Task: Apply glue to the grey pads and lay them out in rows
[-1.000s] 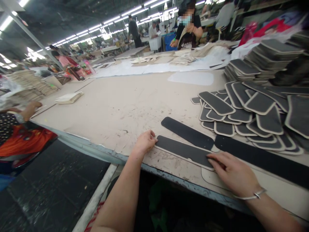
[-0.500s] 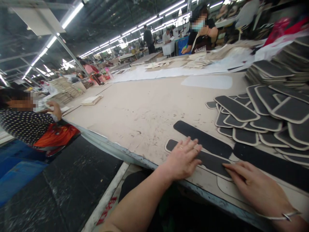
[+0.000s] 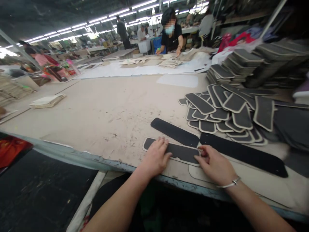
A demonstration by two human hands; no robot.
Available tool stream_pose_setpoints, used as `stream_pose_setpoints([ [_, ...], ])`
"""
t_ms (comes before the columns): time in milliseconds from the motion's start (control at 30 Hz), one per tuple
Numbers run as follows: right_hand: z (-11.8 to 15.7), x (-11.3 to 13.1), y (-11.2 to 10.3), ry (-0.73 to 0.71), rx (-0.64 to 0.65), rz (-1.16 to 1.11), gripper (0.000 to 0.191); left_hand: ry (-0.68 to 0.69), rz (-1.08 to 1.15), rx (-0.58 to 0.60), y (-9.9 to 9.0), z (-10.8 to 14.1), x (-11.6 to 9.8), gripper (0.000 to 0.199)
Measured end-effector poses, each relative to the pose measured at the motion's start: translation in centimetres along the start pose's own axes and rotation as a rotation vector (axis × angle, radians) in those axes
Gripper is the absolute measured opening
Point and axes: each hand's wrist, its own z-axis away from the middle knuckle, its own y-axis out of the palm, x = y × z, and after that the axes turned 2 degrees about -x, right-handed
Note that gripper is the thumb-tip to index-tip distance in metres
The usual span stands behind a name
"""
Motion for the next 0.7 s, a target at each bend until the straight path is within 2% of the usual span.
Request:
stream_pose_setpoints([
  [67, 0.0, 0.3, -0.3, 0.005, 0.000, 0.016, 0.029, -0.220, -0.068, -0.087, -0.9, -0.1, 1.6, 0.048],
  [133, 0.0, 0.4, -0.4, 0.009, 0.001, 0.029, 0.029, -0.383, -0.159, -0.085, -1.7, -0.3, 3.1, 0.046],
  [267, -0.1, 0.1, -0.2, 0.032, 0.009, 0.028, 0.034, -0.483, -0.175, 0.000, -2.4, -0.5, 5.0, 0.038],
  [433, -0.2, -0.4, 0.0, 0.043, 0.020, 0.017, 0.039, -0.551, -0.015, -0.009, -2.3, -0.5, 6.0, 0.038],
  [500, -0.2, -0.6, 0.2, 0.052, 0.026, 0.006, 0.042, -0.533, -0.016, -0.040, -2.4, -0.2, 5.8, 0.040],
  [567, -0.2, -0.8, 0.5, 0.047, 0.027, -0.002, 0.044, -0.460, -0.078, -0.130, -2.5, 0.1, 4.6, 0.043],
  [633, -0.2, -1.3, 0.8, 0.040, 0.021, -0.004, 0.047, -0.283, -0.134, -0.195, -2.3, 0.3, 2.5, 0.048],
  [700, -0.3, -1.8, 1.3, 0.031, 0.004, -0.015, 0.052, -0.021, -0.130, -0.127, -1.5, 0.4, 0.0, 0.053],
])
